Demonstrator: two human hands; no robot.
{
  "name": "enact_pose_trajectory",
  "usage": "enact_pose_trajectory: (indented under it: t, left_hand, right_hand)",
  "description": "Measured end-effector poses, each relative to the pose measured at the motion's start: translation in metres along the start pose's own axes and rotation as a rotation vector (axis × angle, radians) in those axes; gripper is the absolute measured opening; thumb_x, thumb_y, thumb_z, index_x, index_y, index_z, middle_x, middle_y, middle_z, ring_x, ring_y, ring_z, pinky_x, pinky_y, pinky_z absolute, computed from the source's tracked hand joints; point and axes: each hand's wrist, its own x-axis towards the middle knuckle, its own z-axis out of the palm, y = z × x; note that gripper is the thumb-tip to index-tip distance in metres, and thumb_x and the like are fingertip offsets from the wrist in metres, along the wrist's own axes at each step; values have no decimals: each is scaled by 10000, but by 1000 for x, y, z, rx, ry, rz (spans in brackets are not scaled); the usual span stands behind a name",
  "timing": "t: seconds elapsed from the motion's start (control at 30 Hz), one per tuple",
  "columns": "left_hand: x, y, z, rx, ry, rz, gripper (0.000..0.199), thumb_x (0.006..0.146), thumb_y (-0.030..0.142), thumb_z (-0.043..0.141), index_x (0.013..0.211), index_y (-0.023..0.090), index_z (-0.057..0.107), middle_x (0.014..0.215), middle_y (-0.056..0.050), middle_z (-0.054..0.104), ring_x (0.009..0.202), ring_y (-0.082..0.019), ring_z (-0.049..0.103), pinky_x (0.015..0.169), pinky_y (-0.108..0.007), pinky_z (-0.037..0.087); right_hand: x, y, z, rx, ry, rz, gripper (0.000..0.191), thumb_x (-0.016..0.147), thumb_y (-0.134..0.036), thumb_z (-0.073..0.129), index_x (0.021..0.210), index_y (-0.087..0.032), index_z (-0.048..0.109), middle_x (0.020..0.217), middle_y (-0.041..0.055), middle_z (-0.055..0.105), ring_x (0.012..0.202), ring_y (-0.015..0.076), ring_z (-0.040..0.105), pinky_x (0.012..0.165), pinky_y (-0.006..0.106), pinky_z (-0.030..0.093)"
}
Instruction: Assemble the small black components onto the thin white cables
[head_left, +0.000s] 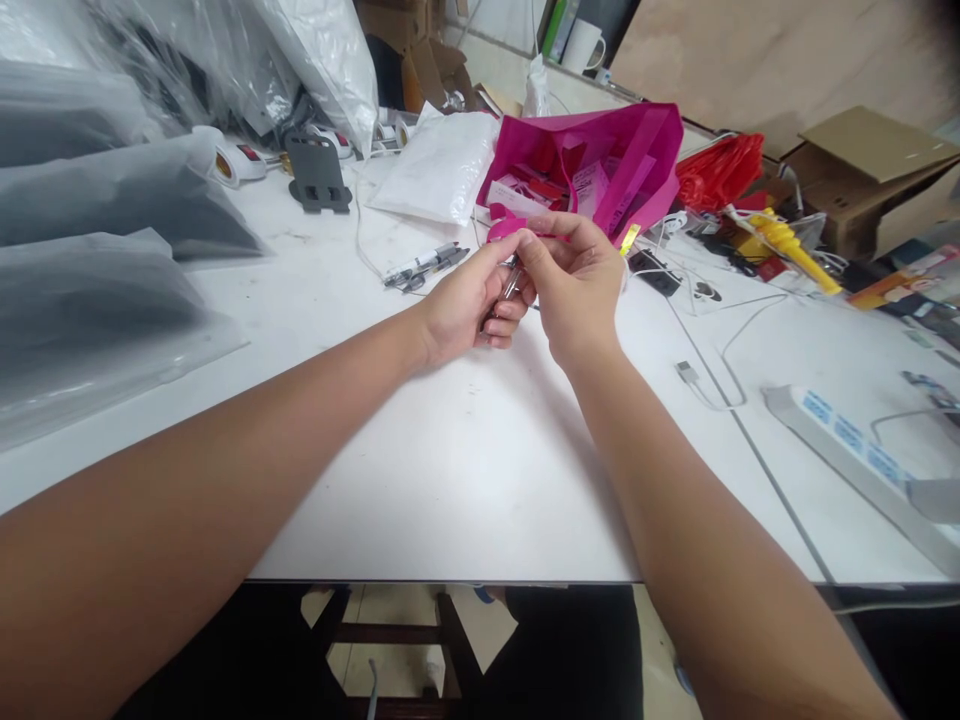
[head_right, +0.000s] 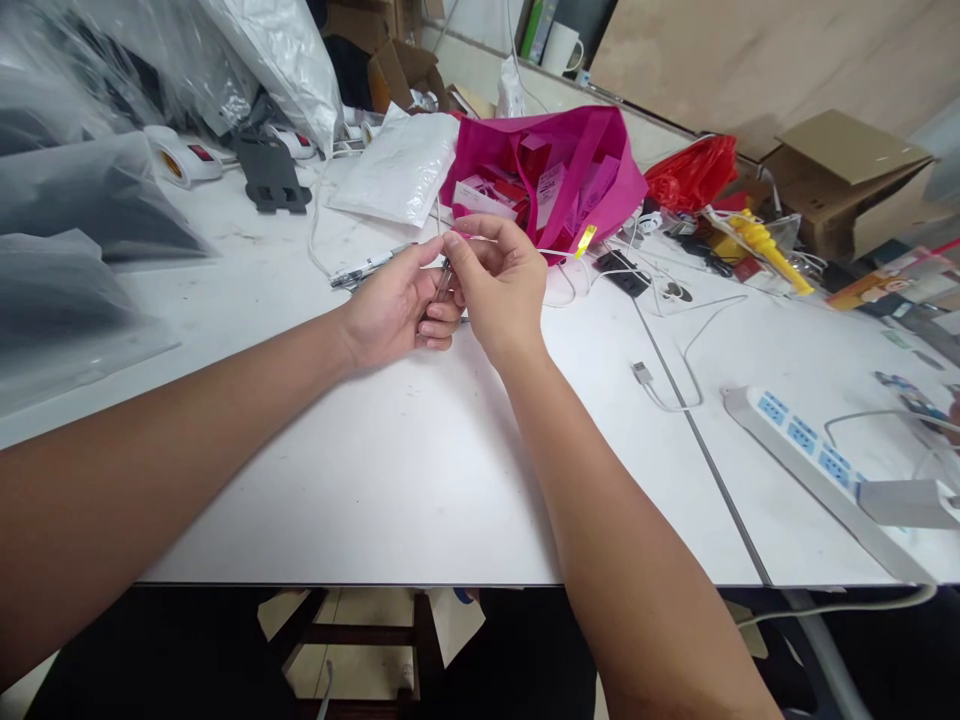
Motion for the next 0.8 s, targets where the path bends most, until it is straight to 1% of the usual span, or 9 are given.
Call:
enact_pose_trajectory:
  t: [0.13, 0.2, 0.4, 0.5, 0.57, 0.63, 0.7, 0.8]
  left_hand:
    - [1, -1, -3, -45, 31, -11, 500, 1009, 646, 527, 759, 213, 529, 561, 40, 382, 404, -104, 323, 396, -252, 275]
    - [2, -1, -4, -58, 43, 1, 494, 1016, 633, 526, 758, 213, 523, 564, 38, 386, 409, -104, 335, 398, -253, 270]
    - [3, 1, -2, 7, 91, 87, 577, 1041, 670, 440, 695, 210, 474, 573, 28, 365, 431, -94, 335, 412, -247, 254]
    - [4, 1, -2, 70, 101, 166, 629, 1056, 684, 393, 664, 197, 472, 578, 28, 345, 451, -83, 344, 439, -229, 278]
    - [5, 0, -2, 92, 96, 248, 641, 1076, 661, 358, 669, 184, 490, 594, 24, 359, 472, -76, 355, 462, -216, 293]
    - [6, -1, -3, 99, 95, 290, 663, 1094, 645, 310, 661, 178, 496, 598, 20, 365, 484, -75, 360, 476, -212, 303]
    - [7, 0, -3, 87, 108, 279, 684, 1095, 652, 288, 645, 180, 496, 584, 20, 361, 483, -82, 366, 483, -219, 315]
    - [6, 1, -3, 51, 126, 230, 677, 1083, 670, 313, 639, 192, 495, 549, 25, 362, 464, -95, 382, 481, -238, 328]
  right_hand:
    - [1, -1, -2, -36, 5, -66, 469, 1006, -713, 532, 1188, -301, 661, 1137, 93, 779, 1026, 256, 779, 750, 384, 647]
    - [1, -4, -2, -31, 1, -90, 439, 1007, -691, 550, 1147, -291, 666, 1110, 95, 776, 1006, 255, 779, 747, 383, 643]
    - [-5, -16, 0, -30, -26, -44, 356, 962, -618, 674, 1016, -266, 677, 1028, 62, 766, 881, 212, 764, 734, 352, 639]
    - [-7, -24, 1, 9, -36, -40, 329, 964, -591, 683, 968, -262, 675, 958, 47, 750, 826, 194, 751, 719, 342, 637]
    - [-9, -27, 2, 38, -46, -32, 327, 978, -587, 663, 939, -262, 669, 907, 41, 738, 799, 187, 742, 702, 336, 637]
    - [-9, -27, 2, 68, -55, -27, 335, 987, -590, 647, 915, -264, 660, 852, 36, 724, 770, 185, 734, 685, 336, 640]
    - [-9, -26, 2, 83, -61, -31, 350, 990, -601, 638, 899, -264, 659, 816, 35, 716, 765, 190, 732, 692, 346, 646]
    - [-7, -22, 2, 77, -42, -41, 375, 999, -620, 612, 892, -264, 663, 804, 36, 716, 778, 195, 737, 735, 364, 653]
